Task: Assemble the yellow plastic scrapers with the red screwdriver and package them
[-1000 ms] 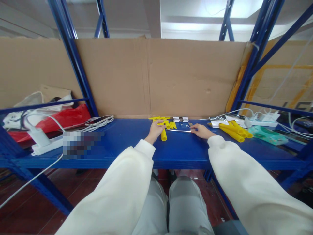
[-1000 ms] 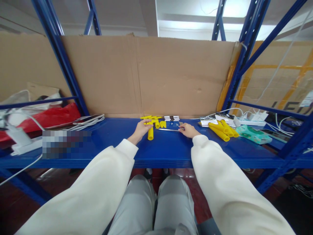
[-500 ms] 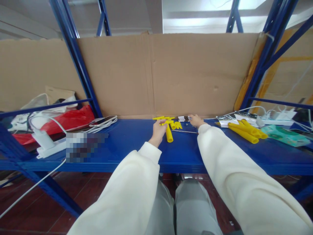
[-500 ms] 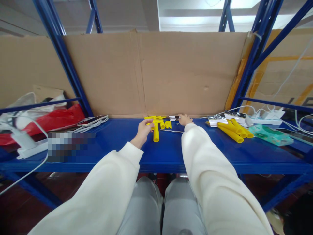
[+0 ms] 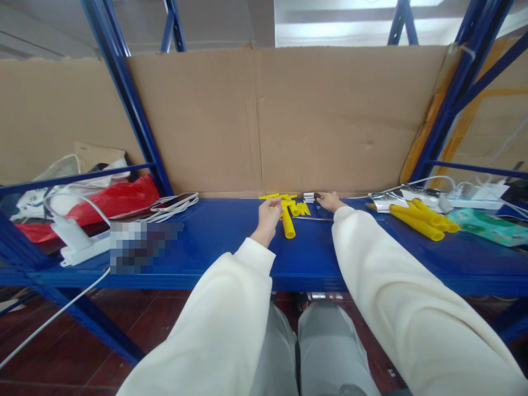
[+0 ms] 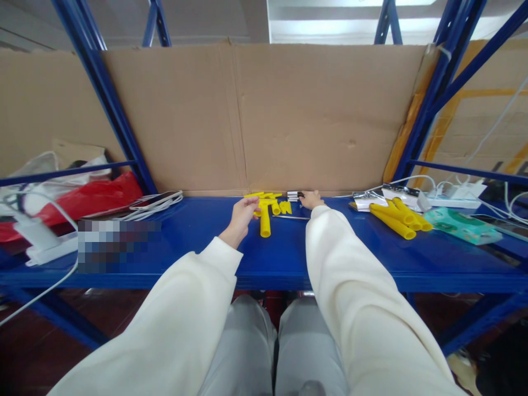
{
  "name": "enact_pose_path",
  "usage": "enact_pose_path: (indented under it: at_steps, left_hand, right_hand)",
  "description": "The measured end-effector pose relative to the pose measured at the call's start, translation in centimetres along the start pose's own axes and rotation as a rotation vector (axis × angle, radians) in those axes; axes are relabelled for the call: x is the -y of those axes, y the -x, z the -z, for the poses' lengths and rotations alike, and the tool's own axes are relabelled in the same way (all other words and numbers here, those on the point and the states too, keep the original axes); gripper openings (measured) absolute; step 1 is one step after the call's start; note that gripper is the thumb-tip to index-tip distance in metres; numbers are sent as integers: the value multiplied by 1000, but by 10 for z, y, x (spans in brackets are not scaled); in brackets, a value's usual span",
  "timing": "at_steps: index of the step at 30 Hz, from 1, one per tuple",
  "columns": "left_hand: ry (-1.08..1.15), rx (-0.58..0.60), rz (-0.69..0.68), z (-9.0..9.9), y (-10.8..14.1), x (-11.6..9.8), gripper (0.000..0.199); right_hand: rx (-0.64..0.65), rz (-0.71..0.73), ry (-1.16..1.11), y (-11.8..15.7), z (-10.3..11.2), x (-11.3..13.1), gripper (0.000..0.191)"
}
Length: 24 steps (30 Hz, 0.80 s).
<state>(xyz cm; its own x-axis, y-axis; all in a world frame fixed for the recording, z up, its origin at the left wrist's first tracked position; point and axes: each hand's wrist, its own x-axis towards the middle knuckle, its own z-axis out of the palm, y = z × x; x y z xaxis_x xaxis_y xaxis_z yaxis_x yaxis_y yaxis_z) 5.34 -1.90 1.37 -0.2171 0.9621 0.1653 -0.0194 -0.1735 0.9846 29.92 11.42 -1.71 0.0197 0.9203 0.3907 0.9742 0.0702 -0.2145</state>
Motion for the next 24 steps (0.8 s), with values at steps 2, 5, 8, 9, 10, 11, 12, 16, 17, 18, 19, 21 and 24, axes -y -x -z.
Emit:
enact_pose_path:
  at_steps: [2, 5, 8, 9, 10, 11, 12, 16, 17, 18, 19, 21, 24]
  left_hand:
    - [2, -3, -9, 0, 0, 1, 28]
    - [14, -10, -20, 1, -2, 3, 25]
    - [24, -7, -25, 1, -5, 5, 23]
    - [26, -4, -24, 1, -7, 6, 21]
    - [30, -1, -23, 2, -8, 6, 20]
    - [35, 8, -24, 2, -9, 6, 20]
    - [38, 20, -19, 2, -9, 5, 20]
    - [52, 156, 47, 3, -8, 3, 20]
    - [57, 194, 58, 3, -8, 2, 17]
    - [55, 220, 66, 3, -8, 2, 15]
    - [49, 234, 70, 3, -8, 2, 12]
    - [26, 216, 65, 4, -9, 4, 11]
    - [-44, 112, 36, 7, -12, 7, 18]
  right_hand:
    - [-35, -135, -74, 7, 8, 8, 48]
    - [-132, -138, -163, 18, 22, 20, 52]
    - [-218, -25, -204, 31, 33, 31, 54]
    - [-247, 22, -219, 36, 36, 35, 54]
    - [-278, 69, -243, 42, 38, 39, 53]
    - [-299, 120, -274, 49, 39, 43, 51]
    - [-313, 163, -306, 57, 39, 47, 50]
    - [-310, 270, -424, 83, 36, 64, 42]
    - [-294, 273, -459, 87, 35, 67, 39]
    - [-280, 275, -486, 90, 34, 69, 36]
    - [-274, 272, -507, 92, 34, 69, 32]
    - [-277, 233, -560, 91, 33, 68, 27]
    - [-287, 105, -742, 85, 32, 62, 30]
